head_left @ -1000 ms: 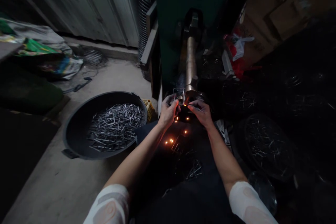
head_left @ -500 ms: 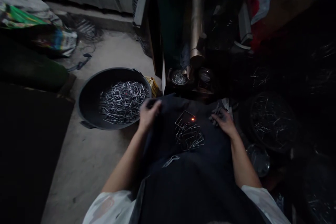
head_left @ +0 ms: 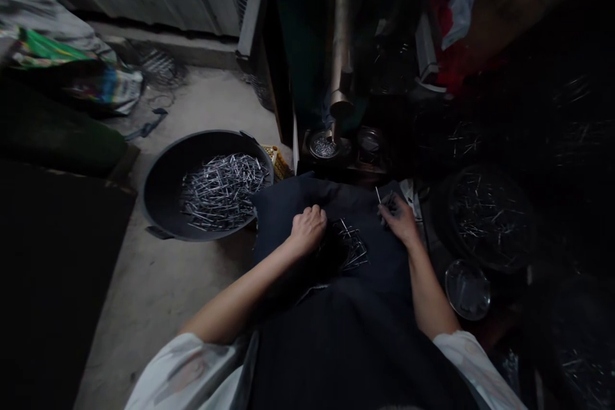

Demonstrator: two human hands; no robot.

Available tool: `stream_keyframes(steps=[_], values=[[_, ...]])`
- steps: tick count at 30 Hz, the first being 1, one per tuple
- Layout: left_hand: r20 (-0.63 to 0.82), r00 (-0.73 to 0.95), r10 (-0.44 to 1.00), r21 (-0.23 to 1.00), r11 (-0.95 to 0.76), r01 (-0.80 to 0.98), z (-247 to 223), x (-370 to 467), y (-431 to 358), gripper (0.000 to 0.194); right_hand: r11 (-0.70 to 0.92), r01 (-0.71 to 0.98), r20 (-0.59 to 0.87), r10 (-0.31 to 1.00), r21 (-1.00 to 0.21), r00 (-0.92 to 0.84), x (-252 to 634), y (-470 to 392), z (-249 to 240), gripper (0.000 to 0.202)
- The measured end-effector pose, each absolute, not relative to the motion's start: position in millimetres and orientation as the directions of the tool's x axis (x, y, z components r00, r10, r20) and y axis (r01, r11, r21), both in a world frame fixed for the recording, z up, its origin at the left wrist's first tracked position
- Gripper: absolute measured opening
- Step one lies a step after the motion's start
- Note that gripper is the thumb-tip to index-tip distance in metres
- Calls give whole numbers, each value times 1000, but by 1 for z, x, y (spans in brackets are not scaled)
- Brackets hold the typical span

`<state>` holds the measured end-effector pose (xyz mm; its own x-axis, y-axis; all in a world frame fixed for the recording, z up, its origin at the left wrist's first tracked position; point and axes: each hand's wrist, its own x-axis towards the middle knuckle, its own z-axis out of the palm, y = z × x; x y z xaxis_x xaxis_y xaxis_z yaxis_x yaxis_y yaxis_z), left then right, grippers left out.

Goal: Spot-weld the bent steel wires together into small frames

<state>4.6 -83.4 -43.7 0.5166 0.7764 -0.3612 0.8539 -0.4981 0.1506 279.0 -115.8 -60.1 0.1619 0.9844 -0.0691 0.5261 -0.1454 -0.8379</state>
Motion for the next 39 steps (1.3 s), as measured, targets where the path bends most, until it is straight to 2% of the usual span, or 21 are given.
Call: stream_keyframes(steps=[6,9,12,15,17,19,21,24,27,30,39], values=[[-343,625,701,143,-619,772,-45,-2,-98,29,-103,473,-24,985,-875,170,276,-118,-59,16],[-331,604,725,105,-607,787,-47,-2,-102,30,-114,420,-49,985,-900,165,277,-119,-60,18],[-341,573,746,141,-562,815,-46,-6,-95,28,-107,406,-38,984,-907,175,279,-119,-61,19],[-320,481,816,311,-389,867,-43,-21,-78,21,-98,371,-25,980,-923,197,280,-120,-60,20],[-264,367,892,509,-194,838,-40,-37,-68,20,-92,316,-24,977,-944,213,278,-121,-56,23],[-240,253,937,747,12,665,-39,-53,-65,21,-89,253,-37,979,-963,203,271,-123,-48,26],[-316,180,932,889,224,398,-38,-61,-71,32,-78,208,-46,987,-975,152,258,-127,-36,26],[-462,119,879,886,451,107,-35,-54,-86,45,50,217,46,999,-975,-23,229,-132,-19,25],[-459,64,886,886,462,-41,-31,-31,-94,46,299,297,242,947,-907,-212,201,-128,-12,30],[-425,97,900,886,435,-157,-26,-8,-93,49,458,369,374,885,-809,-277,185,-117,-17,33],[-332,77,940,912,341,-226,-14,7,-90,48,493,435,407,869,-753,-280,194,-93,-15,34]])
